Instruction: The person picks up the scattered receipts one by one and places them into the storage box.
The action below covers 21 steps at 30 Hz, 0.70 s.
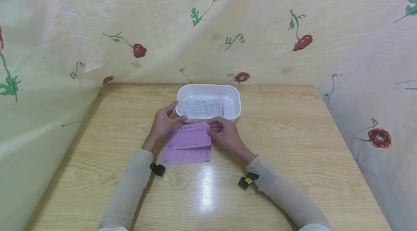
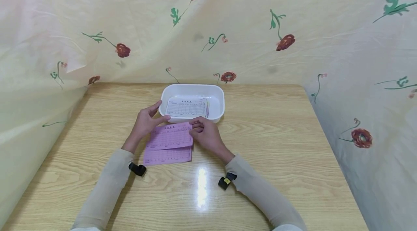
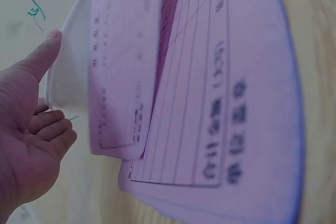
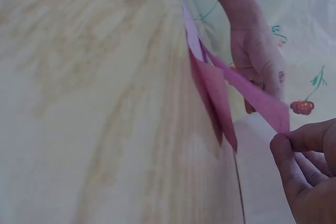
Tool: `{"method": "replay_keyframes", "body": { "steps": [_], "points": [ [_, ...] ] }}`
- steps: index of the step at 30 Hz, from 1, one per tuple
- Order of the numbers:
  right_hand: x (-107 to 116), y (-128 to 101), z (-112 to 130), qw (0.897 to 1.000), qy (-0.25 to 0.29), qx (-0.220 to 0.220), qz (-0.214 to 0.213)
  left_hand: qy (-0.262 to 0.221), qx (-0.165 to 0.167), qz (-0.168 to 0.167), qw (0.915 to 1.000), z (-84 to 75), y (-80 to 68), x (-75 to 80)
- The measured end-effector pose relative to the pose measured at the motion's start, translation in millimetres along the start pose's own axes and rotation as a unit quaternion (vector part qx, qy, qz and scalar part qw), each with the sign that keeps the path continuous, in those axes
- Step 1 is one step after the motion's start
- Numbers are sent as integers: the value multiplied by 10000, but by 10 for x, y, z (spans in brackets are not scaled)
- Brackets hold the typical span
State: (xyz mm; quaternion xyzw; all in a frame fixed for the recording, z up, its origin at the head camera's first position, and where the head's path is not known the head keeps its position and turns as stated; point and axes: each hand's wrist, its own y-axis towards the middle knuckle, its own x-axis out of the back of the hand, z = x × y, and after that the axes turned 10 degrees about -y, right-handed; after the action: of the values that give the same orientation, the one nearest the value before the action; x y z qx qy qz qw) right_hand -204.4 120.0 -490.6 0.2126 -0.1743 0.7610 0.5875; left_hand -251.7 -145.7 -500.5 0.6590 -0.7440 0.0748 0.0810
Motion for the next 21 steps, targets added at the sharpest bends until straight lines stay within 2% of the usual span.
{"method": "replay_keyframes", "body": {
  "steps": [10, 17, 21],
  "points": [
    [137, -15, 41, 9999, 134, 75, -43, -38, 63, 1, 10000, 2, 10, -2],
    [223, -24, 71, 9996, 205, -193, 44, 2, 72, -2, 10000, 2, 9, -1],
    [268, -24, 72, 9997, 144, -201, 15, -46, 60, 6, 10000, 11, 12, 1]
  ]
}}
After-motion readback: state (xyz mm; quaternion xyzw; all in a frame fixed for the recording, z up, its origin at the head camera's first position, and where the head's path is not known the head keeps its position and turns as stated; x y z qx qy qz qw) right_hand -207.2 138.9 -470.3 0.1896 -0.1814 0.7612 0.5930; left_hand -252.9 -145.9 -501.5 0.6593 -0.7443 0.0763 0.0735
